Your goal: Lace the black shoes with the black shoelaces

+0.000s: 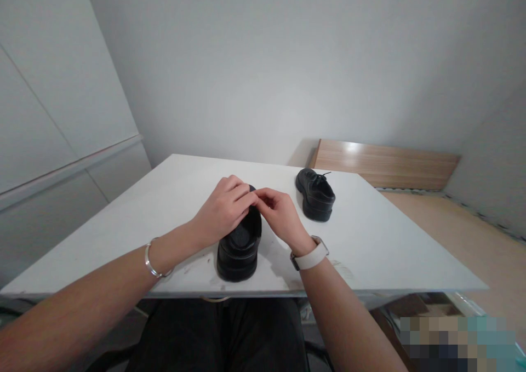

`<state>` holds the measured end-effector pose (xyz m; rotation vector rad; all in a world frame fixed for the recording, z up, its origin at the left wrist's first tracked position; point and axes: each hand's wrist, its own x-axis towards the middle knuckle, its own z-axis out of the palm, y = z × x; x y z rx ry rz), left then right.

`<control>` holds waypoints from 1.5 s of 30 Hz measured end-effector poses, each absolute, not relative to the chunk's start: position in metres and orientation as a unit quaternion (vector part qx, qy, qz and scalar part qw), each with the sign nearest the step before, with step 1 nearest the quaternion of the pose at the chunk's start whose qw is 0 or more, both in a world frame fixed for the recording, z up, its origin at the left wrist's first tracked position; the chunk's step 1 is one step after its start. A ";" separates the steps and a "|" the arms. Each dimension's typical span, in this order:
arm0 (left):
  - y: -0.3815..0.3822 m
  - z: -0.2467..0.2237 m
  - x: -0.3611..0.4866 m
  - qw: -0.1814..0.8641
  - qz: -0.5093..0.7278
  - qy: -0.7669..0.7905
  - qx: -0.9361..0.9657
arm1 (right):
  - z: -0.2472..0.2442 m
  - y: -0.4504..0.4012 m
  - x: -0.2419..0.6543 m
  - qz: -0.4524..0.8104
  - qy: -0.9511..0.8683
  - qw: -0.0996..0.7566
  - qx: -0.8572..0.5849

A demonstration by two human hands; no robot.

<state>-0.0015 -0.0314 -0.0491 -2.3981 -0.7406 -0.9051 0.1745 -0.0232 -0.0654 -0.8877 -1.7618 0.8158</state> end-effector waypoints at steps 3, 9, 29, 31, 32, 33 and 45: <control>-0.032 -0.050 -0.003 0.238 -0.346 -0.265 -0.868 | -0.064 -0.020 0.177 0.364 -0.730 0.465 -0.344; -0.030 -0.054 -0.013 0.202 -0.394 -0.267 -0.856 | -0.066 -0.024 0.171 0.295 -0.730 0.496 -0.367; -0.079 -0.070 -0.061 0.038 -0.394 -0.348 -0.850 | -0.064 -0.094 0.171 0.152 -0.843 0.385 -0.343; -0.087 -0.078 -0.069 0.030 -0.391 -0.362 -0.846 | -0.063 -0.104 0.174 0.114 -0.874 0.302 -0.363; -0.091 -0.083 -0.073 0.026 -0.390 -0.369 -0.843 | -0.063 -0.107 0.175 0.095 -0.880 0.272 -0.378; -0.094 -0.089 -0.077 0.021 -0.389 -0.374 -0.842 | -0.062 -0.109 0.176 0.083 -0.883 0.248 -0.389; -0.106 -0.133 -0.105 -0.045 -0.325 -0.430 -0.841 | -0.083 -0.053 0.203 0.155 -0.780 0.417 -0.441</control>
